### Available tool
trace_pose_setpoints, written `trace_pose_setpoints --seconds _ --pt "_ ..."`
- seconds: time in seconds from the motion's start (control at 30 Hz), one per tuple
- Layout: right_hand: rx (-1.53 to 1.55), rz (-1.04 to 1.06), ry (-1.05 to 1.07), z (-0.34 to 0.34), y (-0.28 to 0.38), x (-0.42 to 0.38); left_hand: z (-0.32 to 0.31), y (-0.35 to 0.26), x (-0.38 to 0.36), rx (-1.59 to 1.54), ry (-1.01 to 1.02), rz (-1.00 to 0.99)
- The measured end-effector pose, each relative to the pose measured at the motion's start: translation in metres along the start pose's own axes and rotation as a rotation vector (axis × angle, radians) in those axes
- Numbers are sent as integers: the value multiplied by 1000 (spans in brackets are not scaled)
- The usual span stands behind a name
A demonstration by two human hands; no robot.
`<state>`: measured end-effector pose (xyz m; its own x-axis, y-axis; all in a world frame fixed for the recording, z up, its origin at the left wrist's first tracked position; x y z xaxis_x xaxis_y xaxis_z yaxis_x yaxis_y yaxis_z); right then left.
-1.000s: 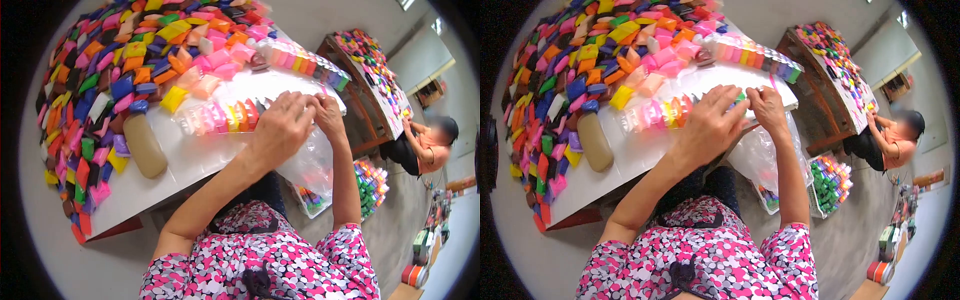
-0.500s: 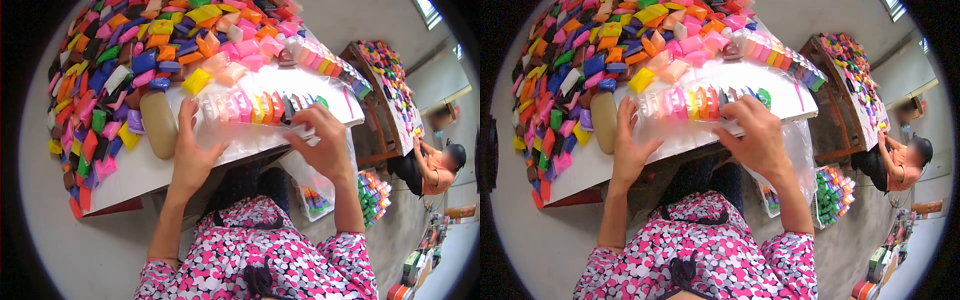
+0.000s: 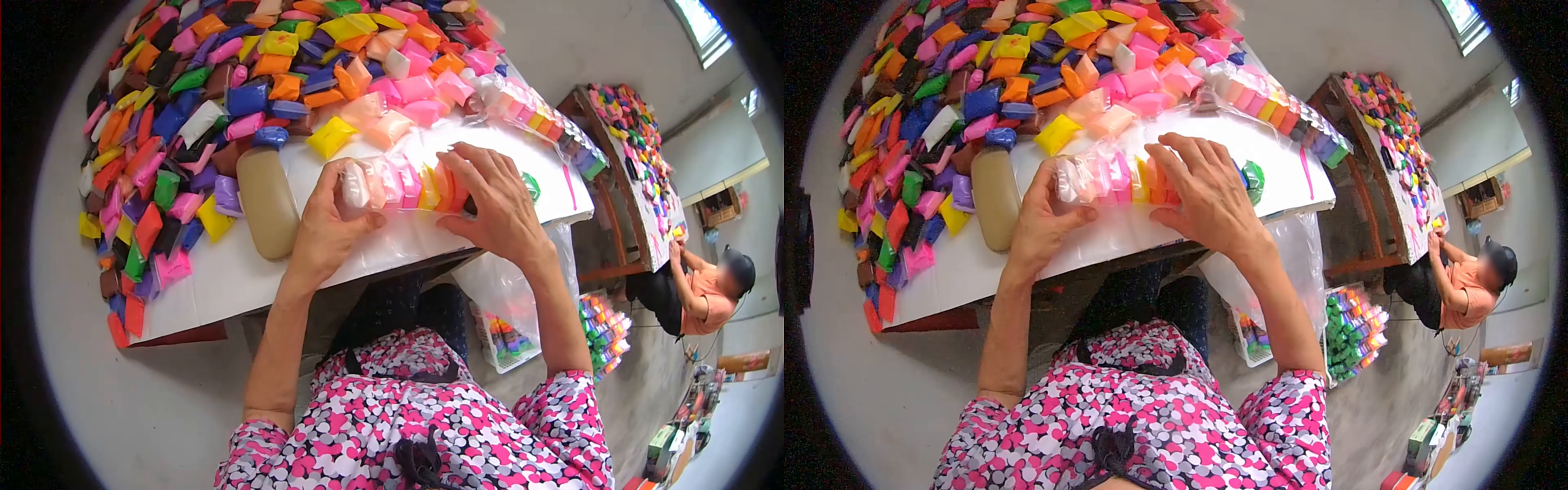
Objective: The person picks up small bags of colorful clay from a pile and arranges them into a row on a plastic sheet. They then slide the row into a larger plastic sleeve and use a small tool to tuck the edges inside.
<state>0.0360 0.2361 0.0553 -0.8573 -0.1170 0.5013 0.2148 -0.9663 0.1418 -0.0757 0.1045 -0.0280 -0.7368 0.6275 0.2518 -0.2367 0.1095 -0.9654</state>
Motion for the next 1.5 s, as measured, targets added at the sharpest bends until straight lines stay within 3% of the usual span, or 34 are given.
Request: trace_pose_setpoints --seconds 0.17,0.27,0.37,0.47,0.57,0.67,0.87,0.97,1.37,1.5 --pt "111 -149 103 -16 -25 3 -5 17 3 -116 35 79" --pt "95 -211 211 -20 -30 5 -3 14 5 -22 23 24" --pt "122 -93 155 -10 -18 14 -3 9 3 -52 7 52" --pt "244 -131 223 -19 -20 24 -4 1 2 -48 43 2" --pt "237 -118 291 -24 -14 34 -8 11 3 -139 85 115" --pt "325 -60 316 -31 -10 39 -9 11 3 -177 88 101" --pt "321 -14 261 -36 -1 36 -7 12 5 22 64 -3" --pt "263 -97 437 -45 2 36 -7 9 4 63 53 -37" --pt "233 -119 324 -47 8 39 -8 8 3 33 89 -12" --pt "145 -169 429 -63 1 41 -7 10 3 19 75 -23"
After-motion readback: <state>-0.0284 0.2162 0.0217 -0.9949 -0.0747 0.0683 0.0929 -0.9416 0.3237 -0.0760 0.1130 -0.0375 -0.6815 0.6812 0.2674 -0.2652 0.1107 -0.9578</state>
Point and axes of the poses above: each hand's wrist, its own x-axis towards the middle knuckle, its own z-axis out of the back of the hand, y = z × x, the point moved 10 cm from there along x, towards the middle knuckle, and after that the axes turned 3 degrees about x, right-handed, at the moved point
